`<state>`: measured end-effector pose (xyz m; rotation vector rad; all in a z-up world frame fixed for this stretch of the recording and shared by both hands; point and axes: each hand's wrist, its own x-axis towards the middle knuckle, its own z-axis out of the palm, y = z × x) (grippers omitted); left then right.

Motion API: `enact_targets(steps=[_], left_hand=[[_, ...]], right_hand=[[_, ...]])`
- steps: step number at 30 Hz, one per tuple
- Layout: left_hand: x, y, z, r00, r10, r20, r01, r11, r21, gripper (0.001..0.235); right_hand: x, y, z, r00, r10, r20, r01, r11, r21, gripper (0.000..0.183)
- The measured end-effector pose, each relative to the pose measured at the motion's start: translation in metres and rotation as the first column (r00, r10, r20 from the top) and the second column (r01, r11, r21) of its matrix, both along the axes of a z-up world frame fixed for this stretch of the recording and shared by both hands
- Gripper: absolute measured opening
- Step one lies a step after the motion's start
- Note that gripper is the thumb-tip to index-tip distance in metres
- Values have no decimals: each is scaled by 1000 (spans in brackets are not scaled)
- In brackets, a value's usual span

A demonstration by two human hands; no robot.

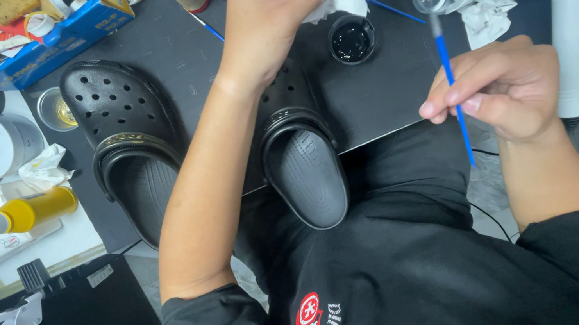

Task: The person wipes a paintbrush with a tissue, dips it into a container of black liquid, and applies the liquid to the side of a black clog.

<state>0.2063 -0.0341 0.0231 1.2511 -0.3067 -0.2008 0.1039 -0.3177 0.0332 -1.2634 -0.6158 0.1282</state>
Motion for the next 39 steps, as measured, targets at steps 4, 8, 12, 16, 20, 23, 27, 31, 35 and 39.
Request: enact_targets(steps=[4,8,12,16,20,23,27,31,35,39], left_hand=[[-23,-8,10,1000,24,5,-25,1000,10,23],[-51,-13,18,998,24,-60,-25,999,-25,30],[-76,-10,27,993,-41,-107,23,986,-163,39],[-96,2,32,990,-22,-136,-2,985,-172,43],[-102,9,31,993,31,-114,-50,985,-162,43],[-103,13,30,993,64,-103,-80,985,-153,42],[-103,13,28,985,160,-69,-166,982,-87,36],[-105,11,25,989,132,-72,-140,983,-116,39],[-112,10,26,991,59,-122,-85,973,-217,45],[-114,13,25,987,43,-156,-77,974,-213,46]], right_hand=[[3,5,1,994,-61,95,49,992,117,18],[1,16,-2,934,-356,18,350,925,150,33],[1,28,1,898,-438,35,434,898,73,38],[1,41,13,887,-430,168,437,900,-3,38],[-2,47,21,836,-428,344,473,879,-56,33],[-3,47,26,819,-389,423,465,881,-91,30],[-7,46,26,843,-427,328,465,884,-44,33],[-12,52,22,881,-469,69,468,883,22,42],[-9,63,22,883,-469,10,468,883,30,45],[-8,70,26,868,-491,77,491,871,23,40]])
